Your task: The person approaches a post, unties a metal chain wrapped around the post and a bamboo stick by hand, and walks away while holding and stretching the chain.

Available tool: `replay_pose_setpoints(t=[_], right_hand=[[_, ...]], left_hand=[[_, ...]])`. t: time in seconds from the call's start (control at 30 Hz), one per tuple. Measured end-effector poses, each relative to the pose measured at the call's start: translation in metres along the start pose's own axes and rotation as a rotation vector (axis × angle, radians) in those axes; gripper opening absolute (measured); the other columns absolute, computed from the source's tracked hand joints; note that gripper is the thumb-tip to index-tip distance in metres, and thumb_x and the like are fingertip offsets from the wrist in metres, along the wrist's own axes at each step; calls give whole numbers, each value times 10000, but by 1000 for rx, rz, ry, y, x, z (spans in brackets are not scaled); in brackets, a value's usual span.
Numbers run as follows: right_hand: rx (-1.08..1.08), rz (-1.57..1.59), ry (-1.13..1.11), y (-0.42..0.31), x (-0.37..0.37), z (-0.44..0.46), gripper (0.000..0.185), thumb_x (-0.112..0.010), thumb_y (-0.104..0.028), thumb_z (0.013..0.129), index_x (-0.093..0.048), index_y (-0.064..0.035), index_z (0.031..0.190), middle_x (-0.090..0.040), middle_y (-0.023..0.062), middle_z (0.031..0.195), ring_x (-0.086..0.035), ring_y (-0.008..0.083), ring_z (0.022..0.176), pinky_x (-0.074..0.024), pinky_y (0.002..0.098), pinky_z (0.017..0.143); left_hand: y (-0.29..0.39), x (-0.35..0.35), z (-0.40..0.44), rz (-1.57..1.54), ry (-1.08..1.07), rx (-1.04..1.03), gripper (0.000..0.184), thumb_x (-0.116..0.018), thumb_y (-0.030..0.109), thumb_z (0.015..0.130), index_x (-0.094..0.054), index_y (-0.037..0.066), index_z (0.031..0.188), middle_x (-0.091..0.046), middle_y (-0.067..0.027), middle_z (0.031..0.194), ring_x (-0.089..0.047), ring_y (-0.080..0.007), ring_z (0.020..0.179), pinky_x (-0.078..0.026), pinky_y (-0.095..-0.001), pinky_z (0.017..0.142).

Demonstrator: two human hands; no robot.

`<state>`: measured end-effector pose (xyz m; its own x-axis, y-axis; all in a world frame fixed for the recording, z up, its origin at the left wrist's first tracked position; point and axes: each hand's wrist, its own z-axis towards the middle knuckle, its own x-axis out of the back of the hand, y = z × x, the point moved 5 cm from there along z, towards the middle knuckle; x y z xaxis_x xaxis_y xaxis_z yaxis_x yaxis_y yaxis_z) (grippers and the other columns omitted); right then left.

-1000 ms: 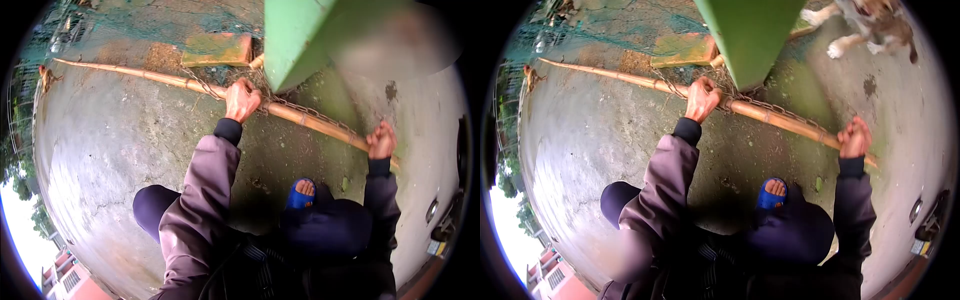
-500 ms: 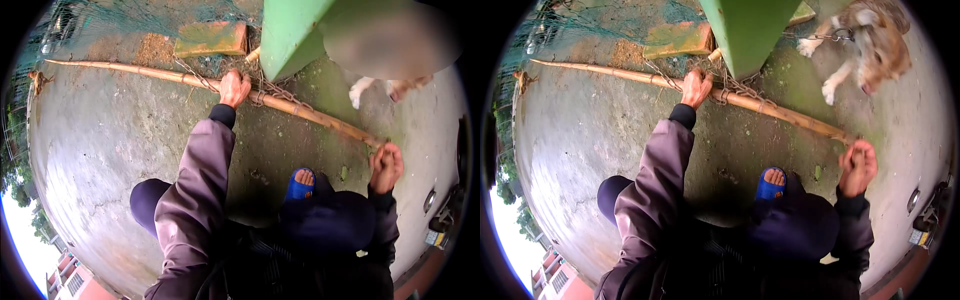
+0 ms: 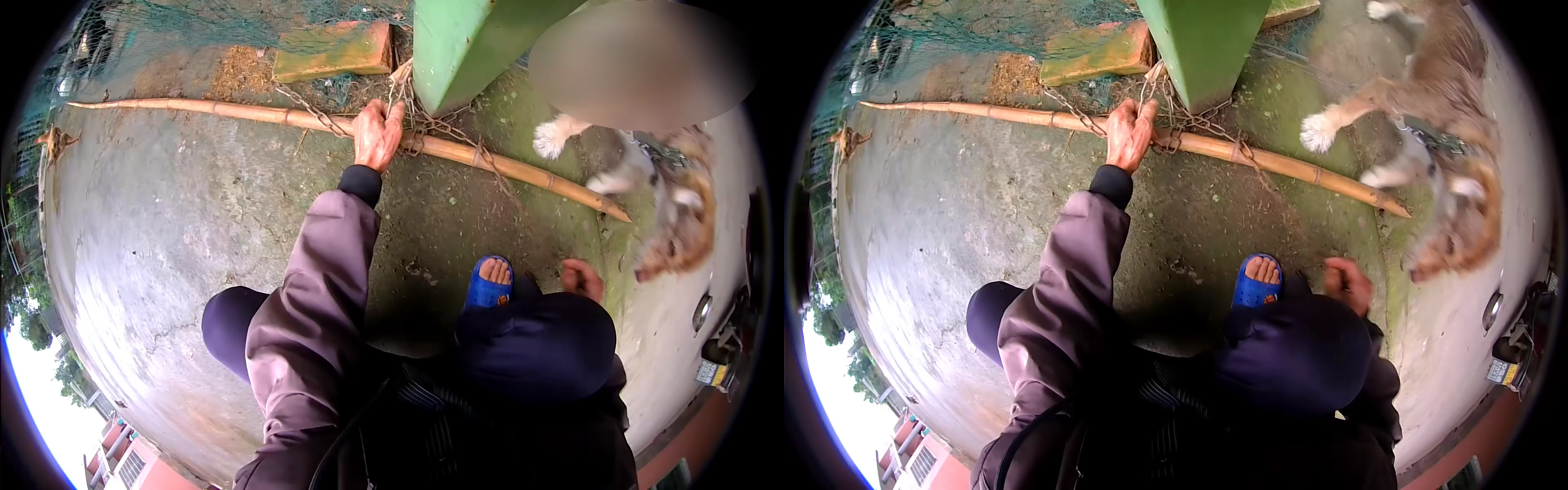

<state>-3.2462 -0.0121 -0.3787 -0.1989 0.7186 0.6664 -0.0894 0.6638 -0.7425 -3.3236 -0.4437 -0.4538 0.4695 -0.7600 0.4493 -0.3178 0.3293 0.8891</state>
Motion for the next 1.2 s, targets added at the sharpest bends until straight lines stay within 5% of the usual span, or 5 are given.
replay_pose_setpoints(t=[0.3, 0.57, 0.73, 0.97, 1.2], right_hand=[[20, 373, 296, -144, 135, 35, 137, -478, -28, 879, -574, 27, 959, -485, 22, 648, -393, 70, 557, -263, 179, 489], [258, 184, 765, -254, 137, 68, 188, -432, -22, 905, -547, 45, 1038, -575, 107, 764, -506, 133, 645, -405, 214, 597], [173, 352, -298, -294, 32, 104, 202, -468, -109, 918, -531, 25, 1055, -550, 90, 768, -517, 134, 644, -469, 281, 642], [342, 540, -563, -393, 15, 157, 276, -367, -196, 962, -519, -1, 1084, -530, 71, 868, -518, 134, 639, -480, 308, 669], [1080, -267, -432, -452, -38, 176, 275, -387, -142, 910, -518, 25, 1085, -547, 120, 905, -540, 181, 694, -479, 314, 683]], left_hand=[[23, -14, -10, -13, 23, -66, 353, -579, 239, 845, -430, -33, 679, -465, -209, 591, -458, -305, 561, -400, -413, 585], [33, -11, -35, -44, 129, 89, 336, -592, 243, 842, -513, -52, 700, -535, -236, 627, -551, -354, 615, -434, -411, 633], [33, -2, -38, -109, 133, 111, 303, -615, 213, 826, -538, -47, 690, -575, -195, 613, -578, -262, 611, -447, -393, 627], [9, -22, -50, -198, 124, 169, 249, -600, 194, 830, -582, -52, 793, -571, -154, 620, -557, -183, 601, -457, -333, 609], [-7, -29, -62, -331, 107, 215, 223, -642, 155, 764, -564, -53, 781, -562, -84, 603, -527, -150, 572, -451, -314, 593]])
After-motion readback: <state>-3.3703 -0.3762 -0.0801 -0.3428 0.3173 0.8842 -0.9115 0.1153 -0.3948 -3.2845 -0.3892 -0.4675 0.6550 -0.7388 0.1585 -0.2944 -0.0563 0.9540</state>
